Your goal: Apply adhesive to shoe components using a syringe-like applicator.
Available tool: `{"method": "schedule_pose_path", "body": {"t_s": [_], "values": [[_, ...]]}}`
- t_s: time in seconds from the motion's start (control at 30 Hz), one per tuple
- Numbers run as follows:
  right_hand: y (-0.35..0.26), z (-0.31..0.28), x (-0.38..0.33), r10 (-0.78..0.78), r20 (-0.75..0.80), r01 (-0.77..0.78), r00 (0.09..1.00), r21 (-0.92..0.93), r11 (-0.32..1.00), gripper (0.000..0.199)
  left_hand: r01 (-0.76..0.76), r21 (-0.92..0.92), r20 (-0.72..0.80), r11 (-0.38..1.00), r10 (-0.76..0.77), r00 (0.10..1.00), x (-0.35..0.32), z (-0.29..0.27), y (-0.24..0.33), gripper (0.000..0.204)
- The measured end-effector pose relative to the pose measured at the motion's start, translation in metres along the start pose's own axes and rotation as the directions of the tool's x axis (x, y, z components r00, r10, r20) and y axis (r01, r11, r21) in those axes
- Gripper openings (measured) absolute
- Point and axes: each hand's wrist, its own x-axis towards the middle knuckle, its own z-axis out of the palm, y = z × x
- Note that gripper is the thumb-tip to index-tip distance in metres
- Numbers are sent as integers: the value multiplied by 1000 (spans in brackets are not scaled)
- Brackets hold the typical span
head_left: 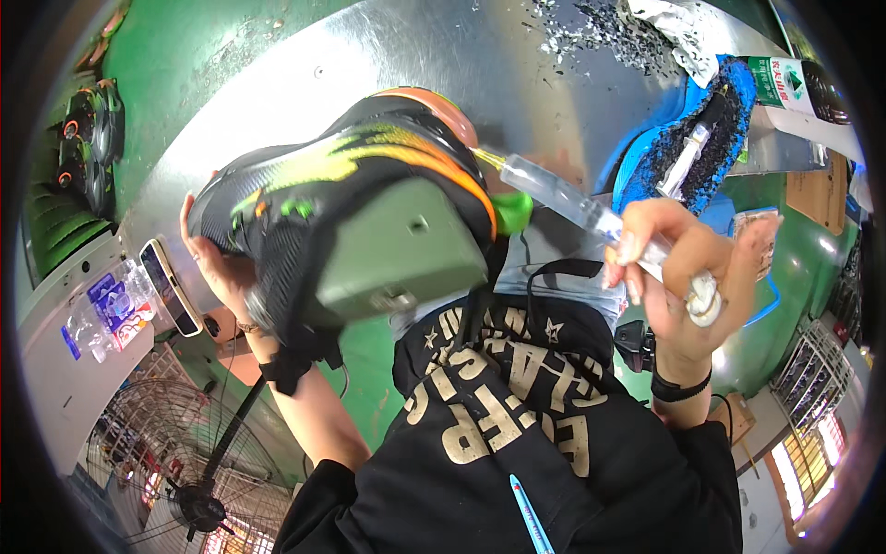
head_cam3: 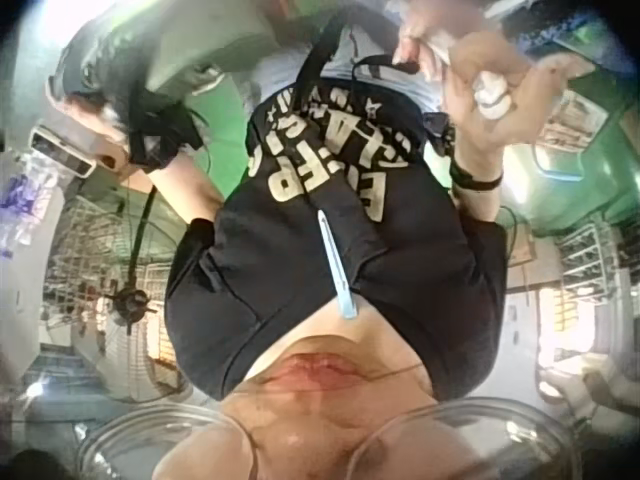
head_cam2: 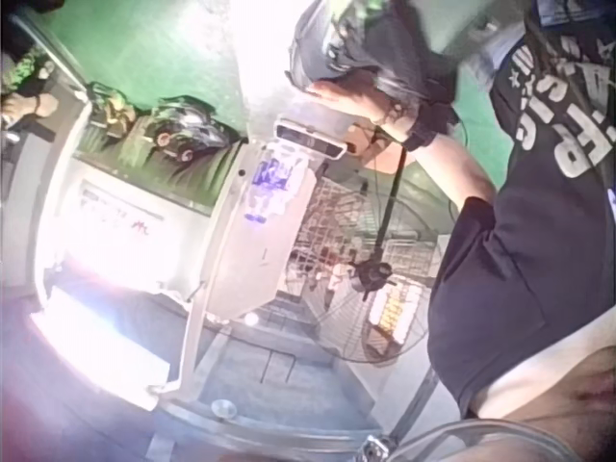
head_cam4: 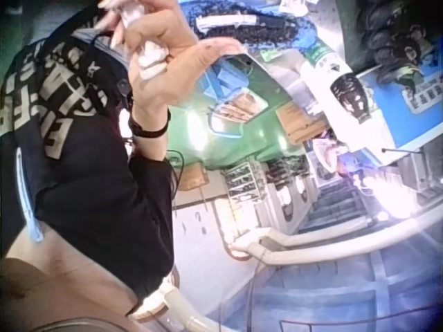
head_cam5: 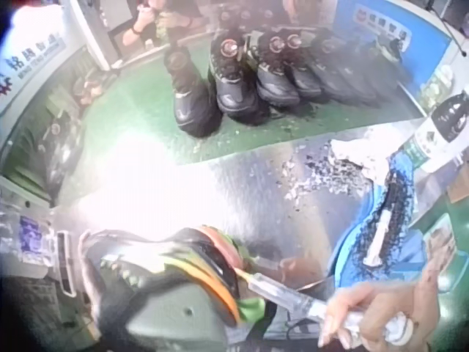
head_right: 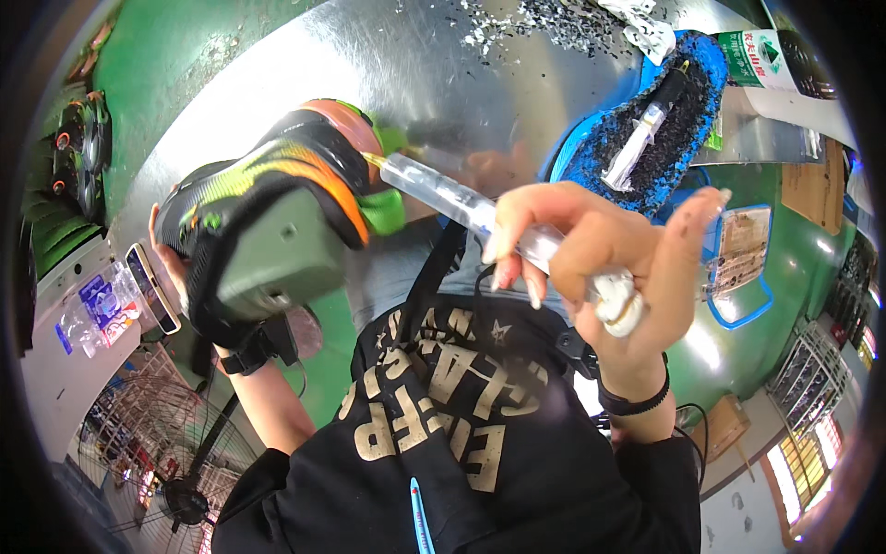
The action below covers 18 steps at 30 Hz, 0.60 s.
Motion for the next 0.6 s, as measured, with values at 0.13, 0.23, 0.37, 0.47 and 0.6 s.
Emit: {"method": "schedule_pose_path", "body": {"t_s": [0.13,0.23,0.37,0.47,0.6], "values": [[18,3,16,-71,41,66,997,95,993,82,-7,97,19,995,5,1000,11,0,-4,40],[21,4,26,-78,18,77,997,84,993,78,230,-71,17,971,-230,973,8,-5,5,34],[20,7,26,-78,-12,78,997,36,996,73,522,-210,47,826,-525,850,-28,-7,35,36],[21,7,23,-52,-28,54,998,56,997,72,610,-182,121,771,-598,792,-66,3,48,47],[22,3,20,-16,-51,20,999,81,997,71,744,-22,422,668,-669,612,-92,30,44,91]]}}
